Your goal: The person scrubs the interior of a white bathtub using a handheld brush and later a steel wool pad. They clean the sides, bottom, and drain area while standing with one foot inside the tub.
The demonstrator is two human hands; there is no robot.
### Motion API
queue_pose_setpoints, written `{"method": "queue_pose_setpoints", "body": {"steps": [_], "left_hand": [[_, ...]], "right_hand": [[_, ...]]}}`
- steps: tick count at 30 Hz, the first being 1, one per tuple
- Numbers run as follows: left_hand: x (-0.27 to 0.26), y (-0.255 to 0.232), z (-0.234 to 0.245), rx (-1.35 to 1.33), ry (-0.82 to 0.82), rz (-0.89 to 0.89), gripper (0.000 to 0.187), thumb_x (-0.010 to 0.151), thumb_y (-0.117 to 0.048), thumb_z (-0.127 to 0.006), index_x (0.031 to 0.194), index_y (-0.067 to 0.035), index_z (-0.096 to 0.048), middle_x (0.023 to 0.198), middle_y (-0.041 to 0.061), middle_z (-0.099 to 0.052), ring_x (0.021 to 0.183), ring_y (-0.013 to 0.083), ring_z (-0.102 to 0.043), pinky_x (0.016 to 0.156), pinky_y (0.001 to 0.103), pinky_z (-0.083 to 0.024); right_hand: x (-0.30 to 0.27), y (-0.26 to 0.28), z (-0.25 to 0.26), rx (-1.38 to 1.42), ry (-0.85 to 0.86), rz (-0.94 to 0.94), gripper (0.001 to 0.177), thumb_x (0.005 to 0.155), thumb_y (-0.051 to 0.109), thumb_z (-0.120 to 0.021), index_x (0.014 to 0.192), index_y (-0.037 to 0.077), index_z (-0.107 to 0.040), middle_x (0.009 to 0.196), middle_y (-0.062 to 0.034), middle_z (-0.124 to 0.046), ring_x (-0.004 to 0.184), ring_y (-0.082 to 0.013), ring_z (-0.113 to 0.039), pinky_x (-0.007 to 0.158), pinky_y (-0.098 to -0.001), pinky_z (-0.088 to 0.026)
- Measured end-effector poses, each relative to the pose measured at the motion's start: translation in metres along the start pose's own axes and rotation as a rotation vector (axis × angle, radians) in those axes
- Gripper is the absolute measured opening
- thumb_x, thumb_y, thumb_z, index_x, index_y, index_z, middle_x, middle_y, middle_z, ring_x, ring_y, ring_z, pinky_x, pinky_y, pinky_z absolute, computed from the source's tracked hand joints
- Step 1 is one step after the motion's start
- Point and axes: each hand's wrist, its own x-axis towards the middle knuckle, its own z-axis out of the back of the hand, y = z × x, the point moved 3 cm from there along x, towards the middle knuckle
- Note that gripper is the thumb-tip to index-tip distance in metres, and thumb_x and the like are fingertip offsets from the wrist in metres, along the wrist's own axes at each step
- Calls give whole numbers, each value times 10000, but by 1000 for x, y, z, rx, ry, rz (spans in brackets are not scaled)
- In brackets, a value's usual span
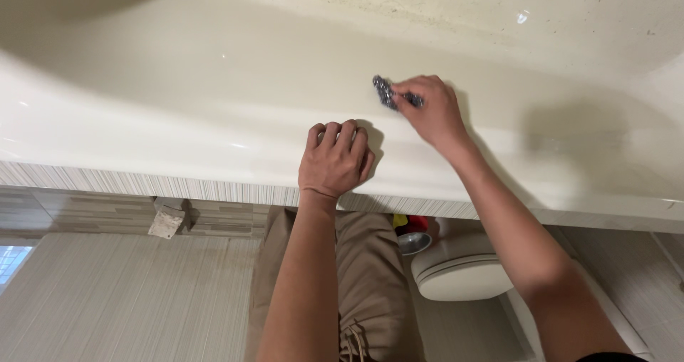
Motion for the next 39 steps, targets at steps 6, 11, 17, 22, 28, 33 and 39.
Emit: {"method": "queue_pose_setpoints", "body": {"steps": [6, 11, 17, 22, 28, 33, 39], "left_hand": [[2, 0, -1, -8, -17, 4, 218, 901, -310, -673, 974, -104, -668, 1064, 65, -636, 942, 242, -591, 912, 445, -475], [1, 0, 0, 2, -4, -8, 226, 897, -315, -675, 968, -101, -669, 1057, 71, -639, 930, 244, -587, 903, 446, -476], [2, 1, -2, 2, 19, -8, 234, 897, -319, -663, 983, -101, -675, 1067, 62, -638, 927, 249, -577, 897, 453, -473], [-2, 2, -6, 45, 27, -24, 256, 924, -331, -648, 1025, -97, -676, 1096, 66, -631, 957, 244, -579, 914, 458, -464], [-2, 4, -7, 77, 67, -24, 268, 932, -347, -638, 1041, -105, -675, 1116, 68, -627, 973, 242, -580, 924, 458, -449], [-3, 5, -6, 92, 83, -34, 257, 929, -336, -632, 1041, -108, -675, 1122, 70, -633, 981, 233, -586, 935, 447, -434], [-6, 4, -2, 101, 53, -36, 193, 929, -264, -631, 1048, -116, -667, 1140, 55, -643, 1010, 236, -590, 984, 431, -421]], "right_hand": [[-23, -31, 53, -231, -144, -183, 90, 957, 105, -771, 1041, 79, -791, 1046, -117, -761, 966, -316, -674, 908, -422, -524], [-59, -17, 36, -208, -190, -125, 88, 929, 85, -795, 1015, 93, -776, 1053, -85, -767, 1059, -260, -680, 993, -431, -492], [-130, 33, -8, -171, -320, -6, 146, 851, 90, -826, 968, 95, -739, 1095, -46, -756, 1059, -211, -671, 1019, -443, -475], [-152, -37, 66, -124, -477, -377, 100, 960, 74, -793, 1013, 105, -715, 1075, -38, -731, 1054, -176, -674, 996, -396, -512], [-148, -15, 38, -111, -474, -205, 100, 908, 83, -815, 965, 105, -736, 1022, -40, -761, 1028, -182, -705, 1046, -418, -478], [-179, 14, -27, -71, -398, 36, 208, 852, 118, -854, 1023, 91, -739, 1201, -59, -712, 1159, -207, -614, 1062, -405, -405], [-246, -90, 50, -266, -914, -254, 183, 1048, -40, -687, 1223, 4, -654, 1289, -152, -656, 1301, -314, -565, 1130, -514, -412]]}}
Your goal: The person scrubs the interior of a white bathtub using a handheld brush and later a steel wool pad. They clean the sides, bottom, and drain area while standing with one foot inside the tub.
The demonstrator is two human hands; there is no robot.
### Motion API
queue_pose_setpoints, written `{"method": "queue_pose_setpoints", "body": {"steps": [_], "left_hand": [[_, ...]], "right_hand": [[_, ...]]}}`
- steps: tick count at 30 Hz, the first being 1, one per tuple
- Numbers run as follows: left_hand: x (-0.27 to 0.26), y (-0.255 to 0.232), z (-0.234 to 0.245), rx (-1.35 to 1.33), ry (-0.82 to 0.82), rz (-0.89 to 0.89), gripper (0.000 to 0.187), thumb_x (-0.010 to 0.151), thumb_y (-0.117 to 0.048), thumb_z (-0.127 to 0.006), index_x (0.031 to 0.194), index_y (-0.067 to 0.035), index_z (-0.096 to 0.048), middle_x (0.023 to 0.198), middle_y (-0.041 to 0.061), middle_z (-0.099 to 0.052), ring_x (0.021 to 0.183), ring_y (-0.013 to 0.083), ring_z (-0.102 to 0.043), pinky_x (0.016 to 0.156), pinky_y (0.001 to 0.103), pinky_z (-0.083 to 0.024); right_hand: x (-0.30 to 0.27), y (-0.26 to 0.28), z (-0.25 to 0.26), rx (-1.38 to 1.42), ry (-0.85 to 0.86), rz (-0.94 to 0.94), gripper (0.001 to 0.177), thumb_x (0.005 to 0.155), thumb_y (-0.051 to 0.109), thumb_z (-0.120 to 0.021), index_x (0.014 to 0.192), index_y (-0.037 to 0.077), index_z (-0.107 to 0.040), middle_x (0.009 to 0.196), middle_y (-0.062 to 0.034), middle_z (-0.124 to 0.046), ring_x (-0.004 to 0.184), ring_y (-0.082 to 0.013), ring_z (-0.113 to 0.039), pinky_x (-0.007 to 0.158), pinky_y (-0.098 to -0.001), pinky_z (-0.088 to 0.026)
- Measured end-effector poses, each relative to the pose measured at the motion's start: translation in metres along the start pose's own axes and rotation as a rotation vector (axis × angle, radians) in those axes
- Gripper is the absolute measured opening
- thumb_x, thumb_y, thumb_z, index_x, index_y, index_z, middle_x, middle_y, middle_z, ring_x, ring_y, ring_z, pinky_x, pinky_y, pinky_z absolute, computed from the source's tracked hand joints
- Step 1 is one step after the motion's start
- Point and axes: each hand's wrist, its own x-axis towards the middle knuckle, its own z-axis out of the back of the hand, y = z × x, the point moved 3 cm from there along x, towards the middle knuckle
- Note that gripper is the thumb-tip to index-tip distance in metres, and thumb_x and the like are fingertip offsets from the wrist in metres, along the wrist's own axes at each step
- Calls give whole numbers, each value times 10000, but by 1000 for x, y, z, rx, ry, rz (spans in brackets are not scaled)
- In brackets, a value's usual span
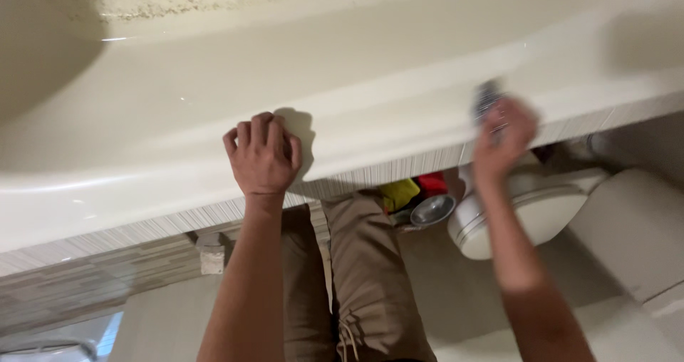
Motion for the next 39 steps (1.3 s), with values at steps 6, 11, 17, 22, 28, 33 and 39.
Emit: {"method": "queue_pose_setpoints", "body": {"steps": [6, 11, 17, 22, 28, 33, 39], "left_hand": [[4, -2, 4, 22, -8, -18, 183, 925, -229, -621, 1055, -110, -670, 1122, 68, -639, 1033, 255, -588, 990, 451, -407], [3, -2, 6, 27, -21, -35, 192, 919, -209, -613, 1063, -100, -675, 1127, 77, -637, 1028, 273, -566, 981, 453, -389], [2, -3, 5, -3, -39, -56, 142, 983, -197, -604, 1063, -101, -671, 1151, 74, -633, 1041, 285, -559, 1012, 449, -375], [-2, -4, 1, 58, -43, -99, 167, 984, -150, -577, 1114, -105, -671, 1160, 75, -632, 1038, 289, -557, 1009, 453, -367], [1, -6, -10, 150, -12, -176, 178, 1056, -121, -633, 1225, -67, -645, 1287, 136, -610, 1151, 290, -570, 1086, 487, -382], [-2, -84, -37, -95, -9, -308, 229, 982, -154, -703, 1191, -69, -670, 1253, 150, -623, 1167, 283, -569, 1054, 496, -407], [26, -234, -97, -321, 51, 3, 168, 1015, -209, -618, 922, -70, -623, 903, 93, -595, 833, 230, -547, 810, 391, -424]], "right_hand": [[-12, -10, 0, 192, -104, -164, 193, 985, -95, -660, 1128, 31, -637, 1323, -132, -658, 1355, -317, -566, 1190, -488, -421], [-61, 59, -34, 99, 96, 214, 247, 856, 217, -792, 1064, 121, -699, 1344, -110, -639, 1311, -303, -533, 1117, -517, -337], [-22, -31, 6, -164, -114, -48, 304, 984, 264, -862, 1218, 111, -743, 1410, -138, -502, 1346, -334, -433, 1113, -540, -343], [-1, -75, 18, 128, -324, -385, 271, 1039, 125, -786, 1300, 134, -716, 1425, -83, -536, 1379, -298, -488, 1184, -466, -483], [-56, -20, -6, 12, 61, 10, 316, 1012, 208, -788, 1306, 147, -686, 1465, -55, -574, 1417, -288, -462, 1171, -525, -408], [-30, -100, 25, -110, -115, -225, 333, 1021, 170, -791, 1348, 181, -730, 1504, -93, -540, 1441, -306, -431, 1181, -575, -376], [31, -171, 63, 16, -220, -458, 278, 1056, 147, -799, 1324, 145, -723, 1420, -52, -596, 1385, -297, -509, 1216, -512, -416]]}}
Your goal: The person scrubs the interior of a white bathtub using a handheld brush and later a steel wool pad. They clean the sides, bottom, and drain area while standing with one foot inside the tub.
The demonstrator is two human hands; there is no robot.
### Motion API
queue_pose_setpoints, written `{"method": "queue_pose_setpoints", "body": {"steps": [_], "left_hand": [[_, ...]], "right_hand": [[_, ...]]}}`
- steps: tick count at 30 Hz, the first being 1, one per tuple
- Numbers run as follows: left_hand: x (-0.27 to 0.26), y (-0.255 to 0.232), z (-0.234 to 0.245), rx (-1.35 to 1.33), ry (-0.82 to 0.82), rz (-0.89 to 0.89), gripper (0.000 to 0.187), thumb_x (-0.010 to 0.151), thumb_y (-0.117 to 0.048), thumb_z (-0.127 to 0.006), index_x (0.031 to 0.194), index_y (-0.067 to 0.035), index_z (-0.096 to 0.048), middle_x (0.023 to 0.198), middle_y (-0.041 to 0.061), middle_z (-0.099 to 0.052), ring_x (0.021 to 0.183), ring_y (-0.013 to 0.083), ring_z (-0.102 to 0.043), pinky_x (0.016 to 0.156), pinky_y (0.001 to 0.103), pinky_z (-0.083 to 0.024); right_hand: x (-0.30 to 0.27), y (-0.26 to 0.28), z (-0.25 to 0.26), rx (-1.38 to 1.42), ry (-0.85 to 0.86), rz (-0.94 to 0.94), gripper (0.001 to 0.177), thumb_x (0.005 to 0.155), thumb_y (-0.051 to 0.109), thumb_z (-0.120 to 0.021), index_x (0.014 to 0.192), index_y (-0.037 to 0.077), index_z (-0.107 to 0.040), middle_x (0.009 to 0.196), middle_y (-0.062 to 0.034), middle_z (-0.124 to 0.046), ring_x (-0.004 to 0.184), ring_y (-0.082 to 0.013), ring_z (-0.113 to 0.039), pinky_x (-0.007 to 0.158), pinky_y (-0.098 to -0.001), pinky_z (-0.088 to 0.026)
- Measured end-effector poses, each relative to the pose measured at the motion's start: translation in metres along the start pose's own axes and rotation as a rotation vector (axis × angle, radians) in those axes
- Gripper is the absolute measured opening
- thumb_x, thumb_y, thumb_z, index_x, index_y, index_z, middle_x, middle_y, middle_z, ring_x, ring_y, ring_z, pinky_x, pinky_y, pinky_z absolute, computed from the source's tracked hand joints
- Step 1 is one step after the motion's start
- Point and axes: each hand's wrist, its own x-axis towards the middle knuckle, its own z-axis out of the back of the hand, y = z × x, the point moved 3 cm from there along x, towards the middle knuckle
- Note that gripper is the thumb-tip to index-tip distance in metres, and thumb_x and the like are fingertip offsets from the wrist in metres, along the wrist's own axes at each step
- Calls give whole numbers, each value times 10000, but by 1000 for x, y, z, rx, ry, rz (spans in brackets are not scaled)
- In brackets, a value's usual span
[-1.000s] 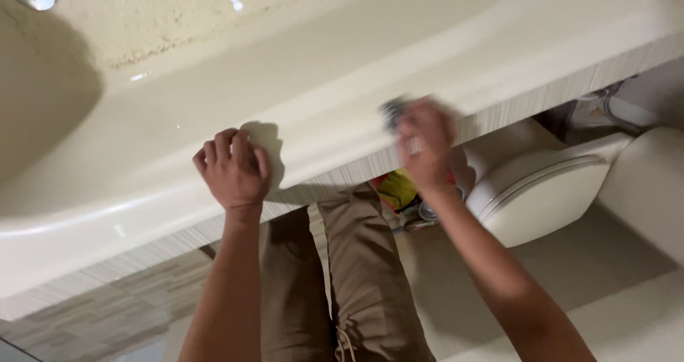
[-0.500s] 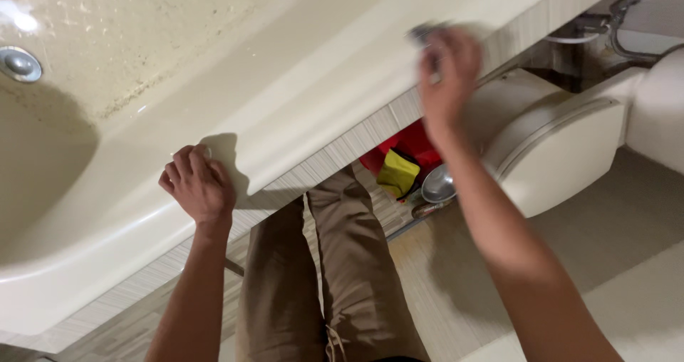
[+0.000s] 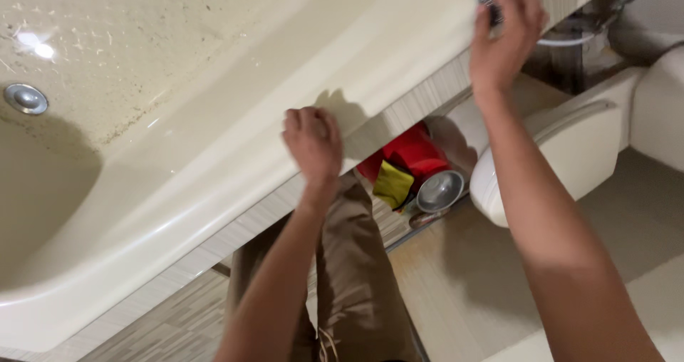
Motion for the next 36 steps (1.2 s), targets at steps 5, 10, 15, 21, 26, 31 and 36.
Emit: {"method": "queue_pose_setpoints", "body": {"steps": [5, 10, 15, 21, 26, 31, 36], "left_hand": [[39, -74, -44, 114, -105, 323, 392, 1014, -251, -571, 651, -106, -573, 684, 35, -575, 623, 214, -499, 734, 400, -374], [57, -81, -53, 241, -118, 399, 456, 1029, -266, -548, 587, -155, -554, 576, 16, -556, 536, 198, -486, 691, 399, -350], [50, -79, -60, 376, -265, 391, 488, 1019, -231, -553, 542, -135, -504, 582, -5, -521, 579, 193, -463, 701, 387, -343], [51, -80, -57, 421, -235, 388, 454, 1011, -229, -559, 566, -143, -537, 584, -5, -505, 598, 192, -467, 711, 382, -346], [52, -84, -54, 425, -260, 338, 387, 989, -221, -566, 608, -154, -569, 633, -29, -540, 632, 174, -492, 746, 379, -350], [50, -84, -55, 412, -200, 374, 413, 984, -212, -577, 576, -150, -568, 611, -15, -542, 629, 175, -502, 753, 376, -356], [54, -87, -52, 412, -208, 359, 388, 965, -204, -588, 581, -158, -558, 612, -19, -539, 618, 171, -498, 752, 373, -355]], "right_hand": [[-24, 53, -14, -121, 381, 570, 298, 983, 193, -799, 1273, 150, -742, 1314, -40, -661, 1306, -263, -528, 1128, -491, -337], [24, 22, -8, -169, 435, 536, 285, 1025, 231, -771, 1300, 163, -743, 1320, -46, -659, 1305, -268, -542, 1149, -505, -297], [129, -54, -1, -322, 235, 539, 209, 1005, 160, -734, 1207, 160, -786, 1197, -64, -677, 1268, -305, -558, 1122, -568, -276], [157, -53, -51, -234, 553, 343, 180, 947, 263, -822, 1109, 186, -813, 1100, -69, -723, 1142, -322, -575, 1065, -578, -286], [144, -59, -61, -133, 716, 456, 211, 889, 309, -840, 1080, 223, -813, 1092, -39, -742, 1096, -285, -617, 1067, -579, -285], [208, -100, -70, -432, 487, 384, 167, 881, 235, -826, 1047, 217, -826, 1020, -88, -724, 1015, -349, -601, 929, -561, -377], [174, -42, -104, -205, 546, 319, 206, 889, 236, -818, 1083, 167, -807, 1058, -75, -749, 1059, -342, -612, 956, -553, -381]]}}
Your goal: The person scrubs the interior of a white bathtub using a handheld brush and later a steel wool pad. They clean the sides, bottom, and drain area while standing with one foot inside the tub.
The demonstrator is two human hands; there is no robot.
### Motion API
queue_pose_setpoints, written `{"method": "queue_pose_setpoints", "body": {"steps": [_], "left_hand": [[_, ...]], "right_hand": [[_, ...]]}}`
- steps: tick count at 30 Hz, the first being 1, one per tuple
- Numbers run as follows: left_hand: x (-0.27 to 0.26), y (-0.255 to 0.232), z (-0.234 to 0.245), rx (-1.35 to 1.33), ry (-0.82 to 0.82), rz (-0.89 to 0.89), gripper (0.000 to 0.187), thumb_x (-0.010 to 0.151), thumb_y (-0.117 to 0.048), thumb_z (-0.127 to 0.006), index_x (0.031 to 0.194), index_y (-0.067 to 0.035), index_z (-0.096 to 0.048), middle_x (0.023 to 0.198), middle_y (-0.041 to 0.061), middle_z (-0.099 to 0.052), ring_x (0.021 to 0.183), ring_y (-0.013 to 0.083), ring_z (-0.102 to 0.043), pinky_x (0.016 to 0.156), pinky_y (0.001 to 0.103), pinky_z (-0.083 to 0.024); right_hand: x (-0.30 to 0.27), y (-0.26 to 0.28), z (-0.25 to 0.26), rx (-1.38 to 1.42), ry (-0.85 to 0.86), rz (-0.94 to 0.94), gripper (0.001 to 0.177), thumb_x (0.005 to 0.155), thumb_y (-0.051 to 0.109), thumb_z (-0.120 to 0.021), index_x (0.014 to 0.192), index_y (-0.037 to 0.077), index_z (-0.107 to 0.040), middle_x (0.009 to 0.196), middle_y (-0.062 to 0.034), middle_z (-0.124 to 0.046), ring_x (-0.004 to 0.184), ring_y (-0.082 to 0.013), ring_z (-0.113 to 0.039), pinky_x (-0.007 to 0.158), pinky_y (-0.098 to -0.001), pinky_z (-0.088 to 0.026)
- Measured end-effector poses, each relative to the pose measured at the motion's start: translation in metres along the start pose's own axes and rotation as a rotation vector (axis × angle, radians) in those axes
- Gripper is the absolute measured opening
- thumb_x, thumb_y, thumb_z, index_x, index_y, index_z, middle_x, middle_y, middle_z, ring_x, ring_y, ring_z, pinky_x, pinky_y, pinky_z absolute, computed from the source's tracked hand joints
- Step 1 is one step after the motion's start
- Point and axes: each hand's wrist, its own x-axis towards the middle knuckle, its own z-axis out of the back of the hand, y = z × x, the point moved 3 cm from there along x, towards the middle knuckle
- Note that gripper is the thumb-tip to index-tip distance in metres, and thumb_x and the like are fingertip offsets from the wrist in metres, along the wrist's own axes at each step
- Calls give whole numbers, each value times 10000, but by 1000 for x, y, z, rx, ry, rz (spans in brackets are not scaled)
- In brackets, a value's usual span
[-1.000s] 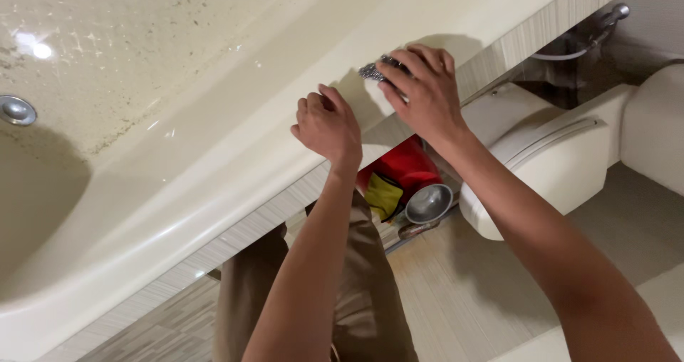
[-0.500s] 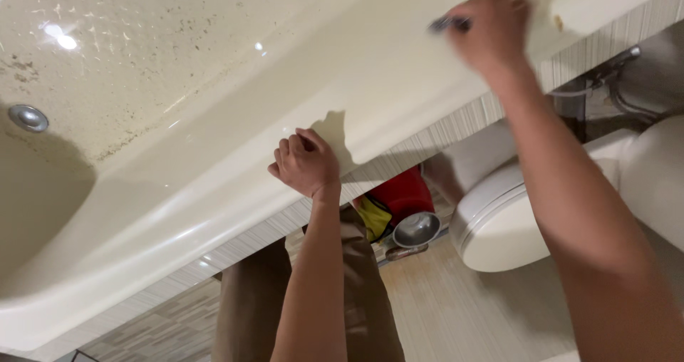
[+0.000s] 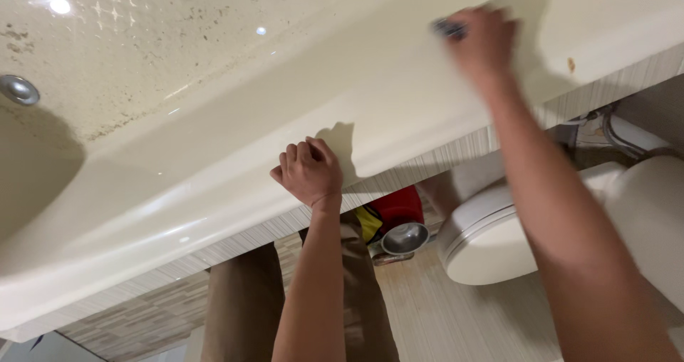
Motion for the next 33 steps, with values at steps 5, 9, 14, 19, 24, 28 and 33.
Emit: {"method": "queue_pose_setpoints", "body": {"steps": [5, 9, 14, 19, 24, 28, 33], "left_hand": [[-1, -2, 3, -14, -65, -28, 389, 961, -190, -598, 579, -156, -531, 625, -21, -536, 627, 176, -494, 756, 373, -352], [-1, -3, 3, -8, -42, -11, 409, 957, -184, -613, 561, -155, -515, 604, -12, -525, 608, 188, -480, 733, 373, -345], [-1, -2, 4, 1, -33, -2, 407, 952, -178, -610, 556, -153, -520, 595, -14, -526, 604, 180, -484, 735, 375, -347], [1, -3, 1, 2, -16, -25, 393, 965, -178, -608, 577, -168, -550, 607, -14, -550, 598, 167, -493, 752, 372, -358], [-2, -3, 3, -50, -39, -18, 369, 954, -177, -617, 592, -134, -557, 652, -6, -583, 638, 182, -514, 760, 377, -363], [-1, -6, 5, -50, -40, -25, 326, 936, -180, -635, 617, -129, -589, 665, 0, -579, 681, 190, -528, 773, 377, -376], [0, -8, 8, -65, -40, -14, 303, 934, -183, -643, 639, -126, -613, 679, -3, -588, 694, 189, -534, 777, 380, -378]], "right_hand": [[-59, 55, -4, 131, 373, 108, 336, 868, 319, -828, 1184, 218, -777, 1092, -41, -757, 1093, -266, -617, 1091, -533, -314], [-32, -20, 37, -31, 120, -73, 322, 985, 333, -810, 1275, 204, -758, 1167, -78, -732, 1073, -292, -610, 995, -495, -398], [21, -58, 25, -154, -22, -112, 322, 887, 270, -864, 1137, 98, -757, 1113, -116, -724, 1040, -352, -612, 893, -521, -422], [-2, 44, -14, 133, 161, 121, 284, 874, 229, -846, 1119, 110, -762, 1120, -118, -725, 1049, -350, -622, 962, -506, -427], [-48, 83, 14, 139, 600, 200, 216, 877, 288, -817, 1056, 171, -798, 1037, -55, -767, 970, -259, -688, 1077, -540, -373], [-21, 14, 53, 108, 370, 29, 131, 1010, 239, -765, 1101, 149, -792, 1169, -112, -732, 1045, -281, -673, 969, -449, -515], [12, -21, 31, -214, -50, 75, 181, 860, 195, -836, 1006, 92, -814, 1028, -134, -727, 945, -353, -633, 841, -520, -491]]}}
